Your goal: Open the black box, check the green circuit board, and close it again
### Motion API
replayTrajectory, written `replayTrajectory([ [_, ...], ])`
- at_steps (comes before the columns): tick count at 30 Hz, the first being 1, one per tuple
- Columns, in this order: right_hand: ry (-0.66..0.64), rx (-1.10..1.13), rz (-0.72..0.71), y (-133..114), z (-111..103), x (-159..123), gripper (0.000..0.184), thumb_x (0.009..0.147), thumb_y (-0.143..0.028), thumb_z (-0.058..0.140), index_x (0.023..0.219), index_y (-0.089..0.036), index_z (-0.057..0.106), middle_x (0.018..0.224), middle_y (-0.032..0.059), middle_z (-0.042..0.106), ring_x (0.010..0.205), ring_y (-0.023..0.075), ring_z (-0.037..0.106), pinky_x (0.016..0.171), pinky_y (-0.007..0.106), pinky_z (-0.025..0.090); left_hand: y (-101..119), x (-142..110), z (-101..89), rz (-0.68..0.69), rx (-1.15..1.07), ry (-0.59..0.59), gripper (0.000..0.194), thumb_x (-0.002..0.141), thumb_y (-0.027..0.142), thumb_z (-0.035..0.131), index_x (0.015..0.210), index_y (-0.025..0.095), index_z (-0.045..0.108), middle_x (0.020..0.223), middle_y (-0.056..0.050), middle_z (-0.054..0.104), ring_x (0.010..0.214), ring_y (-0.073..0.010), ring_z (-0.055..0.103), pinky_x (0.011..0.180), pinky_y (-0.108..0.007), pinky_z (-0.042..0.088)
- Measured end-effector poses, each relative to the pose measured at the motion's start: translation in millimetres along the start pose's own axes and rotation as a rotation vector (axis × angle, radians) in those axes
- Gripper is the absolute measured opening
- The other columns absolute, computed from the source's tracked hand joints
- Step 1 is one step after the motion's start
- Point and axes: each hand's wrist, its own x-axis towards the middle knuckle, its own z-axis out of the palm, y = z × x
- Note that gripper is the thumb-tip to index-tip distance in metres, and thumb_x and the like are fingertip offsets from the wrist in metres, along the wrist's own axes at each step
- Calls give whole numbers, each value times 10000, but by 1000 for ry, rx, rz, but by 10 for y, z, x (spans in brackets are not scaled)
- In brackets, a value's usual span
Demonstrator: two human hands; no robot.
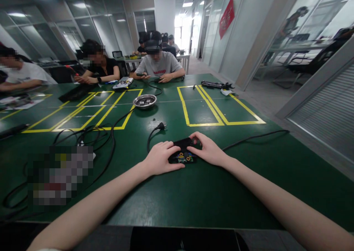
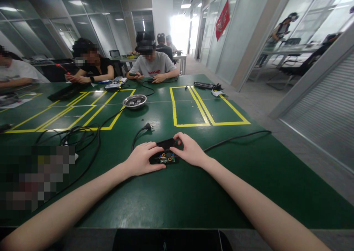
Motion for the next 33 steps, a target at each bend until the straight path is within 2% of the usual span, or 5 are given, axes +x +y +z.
replayTrajectory([
  [4, -87, 239, 34, -11, -39, -15, 379, 881, -283, 650, 1234, -201, 539, 844, -23, 672, 692, 154, 568, 663, 285, 466, -12, -14, 10, 30, -12, 28, 459, 899, 585, 724, 1136, 195, 670, 1038, -83, 696, 944, -250, 675, 827, -358, 527],
  [9, -106, 326, 16, -31, -65, -20, 311, 881, -292, 650, 1173, -188, 642, 959, 29, 729, 758, 166, 626, 718, 316, 517, -25, -35, 19, -121, -109, 93, 510, 775, 582, 836, 994, 187, 599, 912, -46, 679, 832, -243, 673, 755, -360, 542],
  [17, -1, 186, -70, -119, 28, -73, 212, 888, -189, 637, 1100, -202, 644, 1019, 47, 753, 848, 178, 710, 769, 320, 582, -46, -64, 23, -100, -169, 76, 968, 797, 491, 845, 1580, 204, 353, 1115, -91, 726, 1001, -280, 696, 892, -417, 578],
  [25, -140, 65, -290, -159, -78, -103, 196, 907, -268, 686, 1089, -201, 663, 1099, 81, 753, 970, 214, 723, 874, 351, 574, -62, -52, 0, 29, -200, 55, 470, 923, 476, 741, 1308, 225, 644, 1122, -93, 738, 1006, -248, 691, 890, -379, 566],
  [33, -144, -19, -315, -128, -61, -122, 228, 890, -261, 720, 1104, -205, 666, 1123, 89, 748, 1019, 229, 709, 910, 369, 551, -39, -45, -23, 50, -204, 37, 405, 972, 444, 687, 1306, 218, 651, 1119, -93, 740, 1013, -242, 677, 897, -376, 561],
])
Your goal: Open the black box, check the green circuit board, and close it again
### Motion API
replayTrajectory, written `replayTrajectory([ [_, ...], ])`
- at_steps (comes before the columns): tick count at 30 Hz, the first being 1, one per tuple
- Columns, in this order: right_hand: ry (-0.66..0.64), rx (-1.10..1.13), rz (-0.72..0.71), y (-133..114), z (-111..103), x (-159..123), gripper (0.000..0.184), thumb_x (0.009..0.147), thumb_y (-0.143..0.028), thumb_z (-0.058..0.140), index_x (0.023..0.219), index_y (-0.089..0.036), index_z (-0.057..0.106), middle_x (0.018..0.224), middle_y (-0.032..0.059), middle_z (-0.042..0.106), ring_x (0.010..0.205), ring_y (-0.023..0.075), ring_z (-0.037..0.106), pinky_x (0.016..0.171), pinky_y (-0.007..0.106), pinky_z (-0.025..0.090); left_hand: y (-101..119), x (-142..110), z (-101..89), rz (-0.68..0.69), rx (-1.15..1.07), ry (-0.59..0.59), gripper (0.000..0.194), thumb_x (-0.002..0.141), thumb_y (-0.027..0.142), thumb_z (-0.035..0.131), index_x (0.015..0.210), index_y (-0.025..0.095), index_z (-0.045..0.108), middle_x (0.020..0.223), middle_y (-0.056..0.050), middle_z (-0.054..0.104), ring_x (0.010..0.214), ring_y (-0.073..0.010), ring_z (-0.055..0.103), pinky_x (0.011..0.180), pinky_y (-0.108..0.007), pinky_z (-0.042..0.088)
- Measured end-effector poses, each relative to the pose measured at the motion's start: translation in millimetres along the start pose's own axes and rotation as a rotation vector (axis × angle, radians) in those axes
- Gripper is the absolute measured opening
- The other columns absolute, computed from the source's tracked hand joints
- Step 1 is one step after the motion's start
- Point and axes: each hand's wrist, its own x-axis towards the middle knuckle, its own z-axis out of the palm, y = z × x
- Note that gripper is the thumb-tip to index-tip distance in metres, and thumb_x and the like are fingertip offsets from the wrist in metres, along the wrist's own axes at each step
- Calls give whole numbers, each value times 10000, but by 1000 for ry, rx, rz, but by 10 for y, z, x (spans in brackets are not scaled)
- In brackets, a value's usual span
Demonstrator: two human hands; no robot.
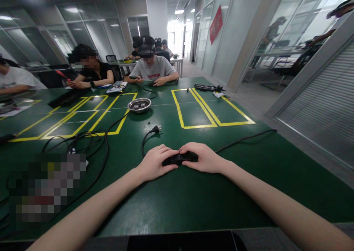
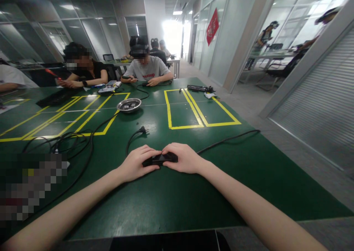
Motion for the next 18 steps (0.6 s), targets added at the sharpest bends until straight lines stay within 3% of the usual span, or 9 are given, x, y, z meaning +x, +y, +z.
replayTrajectory([
  [8, -40, -11, 38, -10, -13, 17, 395, 777, -201, 786, 1147, -197, 646, 1055, 71, 702, 956, 225, 662, 831, 336, 527, 26, 13, -2, 9, 45, -10, 336, 1025, 427, 593, 1267, 196, 626, 1126, -104, 718, 1019, -256, 658, 903, -397, 545],
  [14, -54, -7, -22, -44, -1, 16, 251, 906, -244, 696, 1147, -194, 645, 1108, 95, 710, 1021, 236, 654, 894, 370, 528, 7, -9, 5, 17, 30, 15, 310, 999, 445, 635, 1184, 197, 655, 1092, -100, 740, 1000, -253, 671, 896, -395, 536],
  [18, -89, -85, -43, -89, -11, 24, 286, 875, -246, 727, 1145, -203, 645, 1134, 101, 717, 1053, 252, 654, 911, 386, 533, 22, -3, 18, 49, 73, 13, 301, 1032, 438, 581, 1187, 191, 651, 1142, -108, 742, 1036, -259, 674, 910, -399, 526],
])
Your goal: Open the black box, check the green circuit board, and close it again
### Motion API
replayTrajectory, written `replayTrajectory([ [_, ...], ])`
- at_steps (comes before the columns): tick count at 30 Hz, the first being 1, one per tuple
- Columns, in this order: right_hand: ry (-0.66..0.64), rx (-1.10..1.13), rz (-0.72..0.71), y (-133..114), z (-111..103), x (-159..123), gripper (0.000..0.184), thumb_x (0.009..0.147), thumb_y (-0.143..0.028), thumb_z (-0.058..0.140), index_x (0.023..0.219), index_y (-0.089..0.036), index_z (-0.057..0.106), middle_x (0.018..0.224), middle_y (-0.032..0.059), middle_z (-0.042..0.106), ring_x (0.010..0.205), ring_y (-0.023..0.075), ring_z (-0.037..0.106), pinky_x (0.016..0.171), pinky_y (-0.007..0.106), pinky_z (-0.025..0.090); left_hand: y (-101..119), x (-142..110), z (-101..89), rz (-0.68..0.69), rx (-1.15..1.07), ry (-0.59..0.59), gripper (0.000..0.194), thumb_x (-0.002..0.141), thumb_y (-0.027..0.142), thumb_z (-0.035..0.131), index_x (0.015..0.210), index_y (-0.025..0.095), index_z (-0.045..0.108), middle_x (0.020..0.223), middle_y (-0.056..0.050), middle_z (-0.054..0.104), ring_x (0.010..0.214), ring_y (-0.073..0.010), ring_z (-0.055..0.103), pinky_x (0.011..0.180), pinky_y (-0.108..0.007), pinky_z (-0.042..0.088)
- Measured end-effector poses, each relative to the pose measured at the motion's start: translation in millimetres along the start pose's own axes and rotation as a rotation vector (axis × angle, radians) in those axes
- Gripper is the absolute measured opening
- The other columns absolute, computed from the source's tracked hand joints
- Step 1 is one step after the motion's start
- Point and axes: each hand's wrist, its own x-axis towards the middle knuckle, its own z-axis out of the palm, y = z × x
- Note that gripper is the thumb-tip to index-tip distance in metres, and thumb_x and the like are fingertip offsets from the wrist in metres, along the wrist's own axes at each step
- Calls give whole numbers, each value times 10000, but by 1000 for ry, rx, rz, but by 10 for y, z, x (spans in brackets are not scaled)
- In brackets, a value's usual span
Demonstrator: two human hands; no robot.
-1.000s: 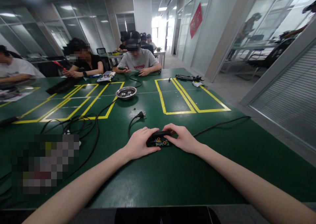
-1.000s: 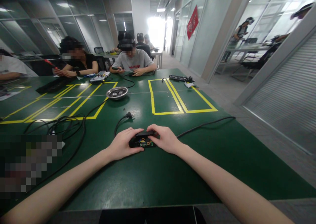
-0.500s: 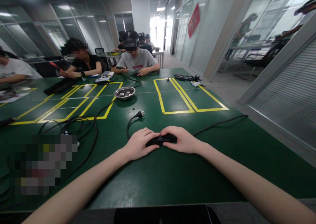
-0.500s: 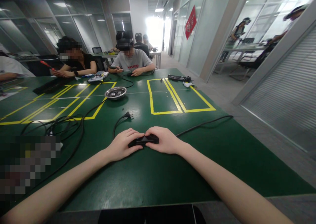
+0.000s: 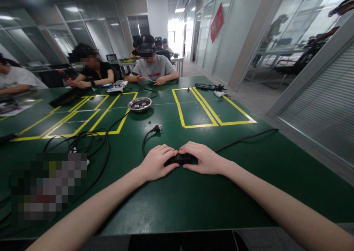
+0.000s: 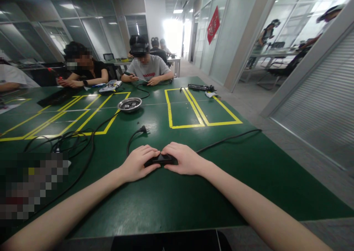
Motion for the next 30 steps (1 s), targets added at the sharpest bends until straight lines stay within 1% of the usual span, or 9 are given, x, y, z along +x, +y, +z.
replayTrajectory([
  [2, -9, -78, 1, -16, 8, 10, 321, 860, -238, 739, 1161, -189, 642, 1122, 106, 719, 1043, 259, 655, 891, 384, 534, 23, 15, -8, -1, 47, -10, 308, 1058, 434, 529, 1182, 179, 647, 1124, -106, 745, 1015, -260, 674, 890, -394, 520],
  [5, -13, -215, -16, -28, 35, 24, 271, 931, -242, 669, 1189, -162, 645, 1101, 124, 728, 1002, 259, 658, 859, 379, 528, 58, 39, -34, -10, 119, -34, 315, 1085, 414, 456, 1144, 173, 650, 1052, -100, 746, 958, -251, 674, 864, -382, 508],
  [9, -23, -350, -53, -24, 43, 24, 257, 1022, -341, 578, 1175, -154, 665, 1018, 125, 735, 912, 247, 655, 792, 357, 509, 68, 52, -48, 36, 191, -37, 361, 1066, 466, 482, 1138, 155, 651, 995, -108, 737, 910, -254, 669, 830, -383, 500],
  [12, -6, -400, -74, -14, 32, 12, 292, 1043, -408, 551, 1096, -155, 687, 900, 105, 716, 838, 236, 647, 734, 340, 490, 53, 47, -31, 68, 216, -14, 373, 1087, 451, 439, 1124, 150, 655, 966, -102, 736, 888, -247, 664, 810, -381, 496],
  [17, 87, -409, -153, 20, 61, 12, 341, 1037, -443, 567, 1130, -139, 688, 918, 103, 738, 822, 226, 665, 725, 340, 511, 69, 45, -10, 42, 202, 0, 354, 1078, 440, 457, 1141, 154, 656, 970, -103, 737, 895, -249, 660, 810, -385, 495],
  [21, 204, -480, -318, 67, 77, 19, 314, 1078, -334, 480, 1200, -122, 676, 1090, 136, 773, 954, 237, 680, 793, 360, 544, 132, 68, -11, -76, 88, 16, 401, 1001, 532, 565, 1116, 160, 660, 999, -106, 736, 928, -268, 655, 838, -403, 507],
  [25, 345, -555, -471, 104, 66, 7, 313, 1090, -260, 448, 1284, -131, 657, 1209, 127, 768, 1064, 237, 664, 865, 376, 545, 180, 106, -31, -275, -104, -1, 350, 1065, 456, 463, 1028, 182, 678, 974, -67, 733, 910, -224, 652, 832, -350, 508],
  [28, 340, -550, -489, 103, 76, 6, 309, 1085, -260, 462, 1279, -133, 666, 1204, 131, 769, 1079, 238, 667, 875, 379, 546, 172, 121, -69, -391, -295, -105, 359, 1044, 477, 510, 988, 182, 706, 914, -37, 739, 822, -197, 651, 753, -304, 497],
  [30, 290, -513, -433, 83, 88, 17, 339, 1075, -351, 504, 1266, -128, 674, 1179, 144, 769, 1045, 246, 683, 851, 377, 552, 154, 116, -84, -412, -431, -150, 295, 1015, 439, 577, 1035, 182, 719, 954, -29, 755, 839, -192, 665, 755, -292, 499],
])
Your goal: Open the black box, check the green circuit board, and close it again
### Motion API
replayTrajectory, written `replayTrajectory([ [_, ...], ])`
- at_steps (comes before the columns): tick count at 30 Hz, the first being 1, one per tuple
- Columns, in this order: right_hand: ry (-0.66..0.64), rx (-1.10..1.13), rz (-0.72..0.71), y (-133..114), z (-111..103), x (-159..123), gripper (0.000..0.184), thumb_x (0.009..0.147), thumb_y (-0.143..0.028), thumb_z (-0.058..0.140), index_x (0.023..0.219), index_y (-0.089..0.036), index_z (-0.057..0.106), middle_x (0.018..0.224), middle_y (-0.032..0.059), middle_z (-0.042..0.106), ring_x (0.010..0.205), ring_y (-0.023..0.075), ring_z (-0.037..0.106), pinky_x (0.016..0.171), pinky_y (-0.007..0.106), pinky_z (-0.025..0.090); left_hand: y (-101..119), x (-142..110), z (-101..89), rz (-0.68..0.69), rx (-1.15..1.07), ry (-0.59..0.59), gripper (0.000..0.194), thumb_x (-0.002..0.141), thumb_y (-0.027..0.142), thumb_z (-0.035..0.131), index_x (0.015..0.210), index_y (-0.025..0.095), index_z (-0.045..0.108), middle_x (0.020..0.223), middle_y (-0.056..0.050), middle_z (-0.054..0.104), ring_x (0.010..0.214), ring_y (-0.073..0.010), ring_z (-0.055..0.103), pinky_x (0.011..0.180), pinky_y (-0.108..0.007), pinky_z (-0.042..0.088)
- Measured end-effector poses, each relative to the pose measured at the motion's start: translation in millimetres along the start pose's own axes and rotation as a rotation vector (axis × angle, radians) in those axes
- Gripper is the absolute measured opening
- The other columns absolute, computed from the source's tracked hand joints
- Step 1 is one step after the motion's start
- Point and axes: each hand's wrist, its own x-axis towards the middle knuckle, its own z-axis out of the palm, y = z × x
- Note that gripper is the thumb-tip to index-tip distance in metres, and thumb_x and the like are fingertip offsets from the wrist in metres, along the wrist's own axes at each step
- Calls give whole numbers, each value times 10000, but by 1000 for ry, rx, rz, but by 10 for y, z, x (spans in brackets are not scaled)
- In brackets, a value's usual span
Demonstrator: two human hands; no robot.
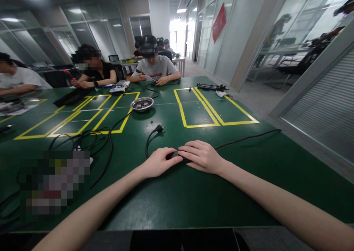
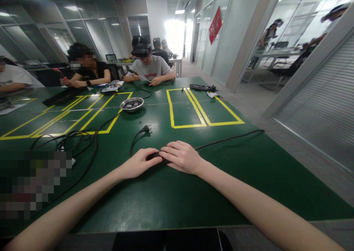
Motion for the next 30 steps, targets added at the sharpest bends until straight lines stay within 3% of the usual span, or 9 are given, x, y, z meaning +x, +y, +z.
replayTrajectory([
  [3, -120, 106, 135, -34, -4, 40, 505, 1009, -532, 594, 1317, -135, 648, 1099, 138, 774, 912, 245, 711, 764, 361, 555, -46, -11, 11, 31, -87, 68, 266, 903, 355, 749, 1097, 180, 700, 1062, -43, 745, 951, -213, 676, 838, -308, 517],
  [5, -163, 171, 220, -52, -13, 57, 532, 995, -528, 621, 1367, -148, 614, 1022, 108, 776, 840, 234, 718, 712, 341, 541, -82, -18, 40, 72, -30, 155, 308, 842, 326, 819, 1077, 180, 682, 1054, -51, 720, 963, -222, 667, 846, -322, 521],
  [7, -169, 219, 300, -60, -19, 56, 438, 1011, -444, 622, 1356, -174, 612, 995, 83, 774, 835, 220, 725, 707, 315, 526, -108, -20, 68, 128, 71, 215, 318, 832, 333, 838, 1056, 187, 667, 1021, -49, 694, 940, -222, 654, 819, -327, 519],
  [10, -161, 254, 353, -52, -9, 27, 280, 1009, -401, 636, 1188, -186, 660, 938, 70, 765, 803, 207, 720, 692, 295, 499, -120, -20, 83, 205, 222, 253, 312, 851, 372, 827, 1026, 190, 644, 974, -47, 676, 910, -228, 638, 784, -336, 509],
  [14, -161, 248, 309, -33, 10, 12, 220, 1025, -408, 612, 1002, -195, 661, 834, 57, 731, 748, 198, 688, 678, 292, 465, -121, -22, 64, 291, 368, 211, 258, 934, 398, 738, 1053, 190, 640, 984, -61, 707, 910, -244, 634, 797, -364, 494],
  [19, -247, 262, 333, -42, -32, 82, 355, 1010, -497, 606, 1153, -175, 653, 974, 94, 734, 846, 219, 682, 721, 311, 480, -149, -27, 47, 364, 415, 189, 228, 992, 410, 660, 1029, 185, 669, 947, -62, 727, 881, -239, 636, 785, -368, 478],
  [25, -295, 231, 317, -41, -60, 69, 299, 1034, -442, 579, 996, -162, 676, 852, 75, 697, 803, 217, 646, 704, 317, 455, -131, -47, 32, 368, 404, 183, 382, 985, 495, 638, 1196, 177, 659, 1055, -95, 748, 936, -255, 659, 826, -386, 501],
  [30, -313, 260, 313, -34, -92, 66, 279, 957, -450, 690, 961, -174, 654, 866, 68, 688, 812, 218, 645, 702, 310, 462, -100, -64, 17, 356, 409, 128, 320, 1051, 439, 518, 1105, 175, 690, 975, -92, 750, 903, -247, 650, 827, -388, 489],
])
